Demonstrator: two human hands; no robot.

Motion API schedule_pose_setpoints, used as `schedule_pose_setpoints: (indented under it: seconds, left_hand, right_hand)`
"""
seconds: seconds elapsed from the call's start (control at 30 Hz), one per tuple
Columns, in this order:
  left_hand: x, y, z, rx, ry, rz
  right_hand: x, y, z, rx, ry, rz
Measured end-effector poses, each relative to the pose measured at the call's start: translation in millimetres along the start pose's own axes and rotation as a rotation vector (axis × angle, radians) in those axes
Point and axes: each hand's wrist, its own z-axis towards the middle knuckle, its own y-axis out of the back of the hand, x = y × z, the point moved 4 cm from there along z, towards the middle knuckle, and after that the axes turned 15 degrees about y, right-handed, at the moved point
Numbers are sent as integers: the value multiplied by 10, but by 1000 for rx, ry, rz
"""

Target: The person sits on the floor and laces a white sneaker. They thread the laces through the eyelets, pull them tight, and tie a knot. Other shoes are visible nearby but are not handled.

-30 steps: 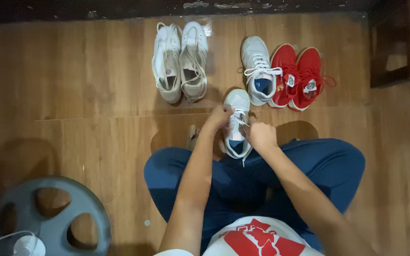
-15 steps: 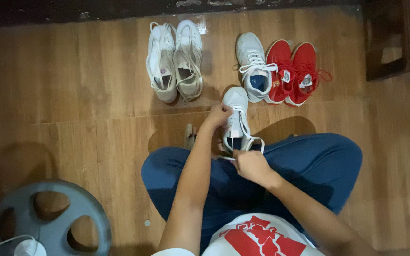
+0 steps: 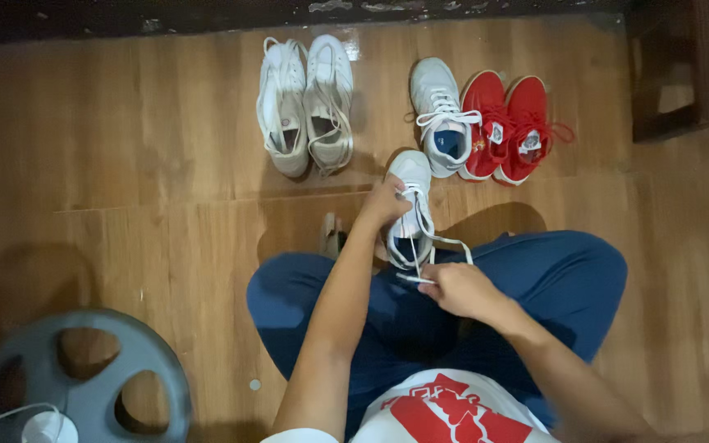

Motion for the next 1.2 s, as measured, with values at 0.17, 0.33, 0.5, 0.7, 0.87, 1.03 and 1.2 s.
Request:
schedule_pose_setpoints:
  seconds: [0.17, 0.33, 0.5, 0.7, 0.87, 1.03, 1.2]
  left_hand:
    - [-187, 31, -162, -27, -104, 166]
    - [-254, 99, -248, -101, -218, 191]
    - [-183, 151, -146, 26, -114, 97]
    - [-130, 126, -51, 45, -91, 84]
    - [-176, 128, -63, 82, -94, 129]
    - [-364, 307, -305, 61, -33, 256]
    - [-679, 462, -609, -38, -70, 374]
  right_hand:
    - [201, 169, -178, 152, 101, 197]
    - [335, 110, -184, 244, 123, 306]
    - [-108, -14, 17, 105, -342, 254]
    - [-438, -342, 578, -196, -363, -133]
    - [-778, -662, 803, -102, -410, -149]
    - [-1010, -242, 520, -380, -278, 802]
    - [-1059, 804, -230, -610, 46, 1175]
